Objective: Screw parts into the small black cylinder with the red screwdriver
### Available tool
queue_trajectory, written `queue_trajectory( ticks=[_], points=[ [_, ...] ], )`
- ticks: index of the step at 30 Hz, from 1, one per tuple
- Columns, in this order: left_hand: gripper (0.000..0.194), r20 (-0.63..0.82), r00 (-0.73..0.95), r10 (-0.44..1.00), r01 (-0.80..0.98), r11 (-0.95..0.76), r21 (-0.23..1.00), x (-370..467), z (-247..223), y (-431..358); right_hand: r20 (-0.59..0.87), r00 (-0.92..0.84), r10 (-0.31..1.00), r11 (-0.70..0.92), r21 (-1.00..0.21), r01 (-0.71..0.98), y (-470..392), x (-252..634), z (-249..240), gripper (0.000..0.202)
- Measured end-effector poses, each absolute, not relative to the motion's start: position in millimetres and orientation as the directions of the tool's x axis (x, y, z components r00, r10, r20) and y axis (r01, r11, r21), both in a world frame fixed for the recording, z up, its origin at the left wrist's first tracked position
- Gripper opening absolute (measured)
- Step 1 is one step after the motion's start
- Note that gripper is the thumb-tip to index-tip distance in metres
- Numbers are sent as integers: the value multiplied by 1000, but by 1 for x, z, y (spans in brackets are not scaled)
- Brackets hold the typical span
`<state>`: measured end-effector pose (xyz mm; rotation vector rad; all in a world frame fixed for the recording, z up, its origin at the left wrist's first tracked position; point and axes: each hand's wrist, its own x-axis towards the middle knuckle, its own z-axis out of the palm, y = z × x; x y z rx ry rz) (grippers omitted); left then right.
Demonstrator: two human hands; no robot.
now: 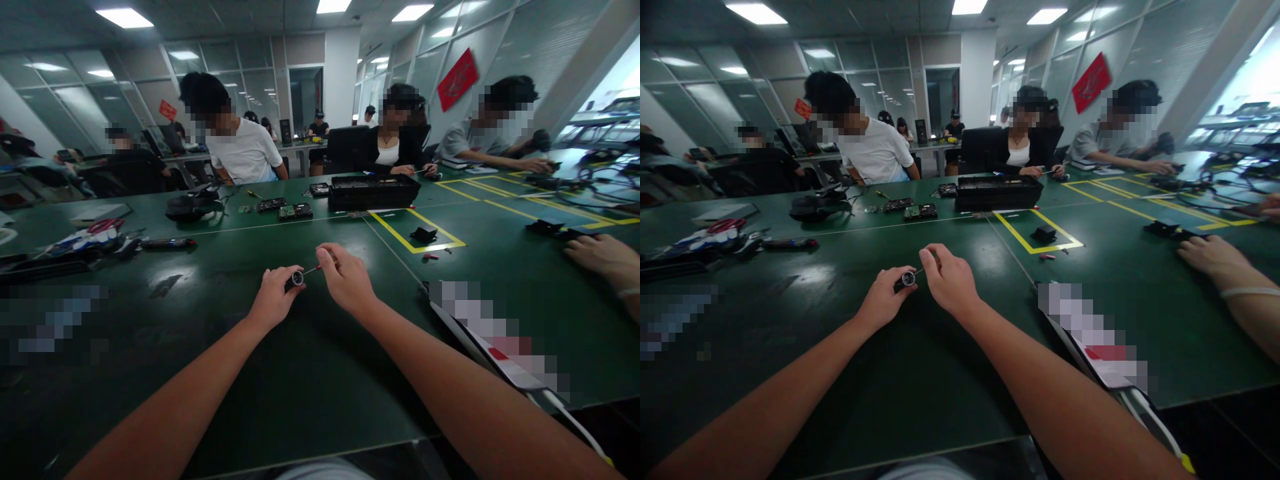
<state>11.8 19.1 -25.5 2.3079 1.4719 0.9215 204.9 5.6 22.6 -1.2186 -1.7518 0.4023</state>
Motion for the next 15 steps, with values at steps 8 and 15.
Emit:
queue_trajectory(
  ticks=[8,15],
  points=[
    [30,371,284,884,724,-452,521,14,-24,19,477,-57,877,428,-721,545,7,206,22,29],
    [32,348,272,897,732,-427,530,14,-23,18,425,-32,905,373,-753,542,10,207,23,22]
  ],
)
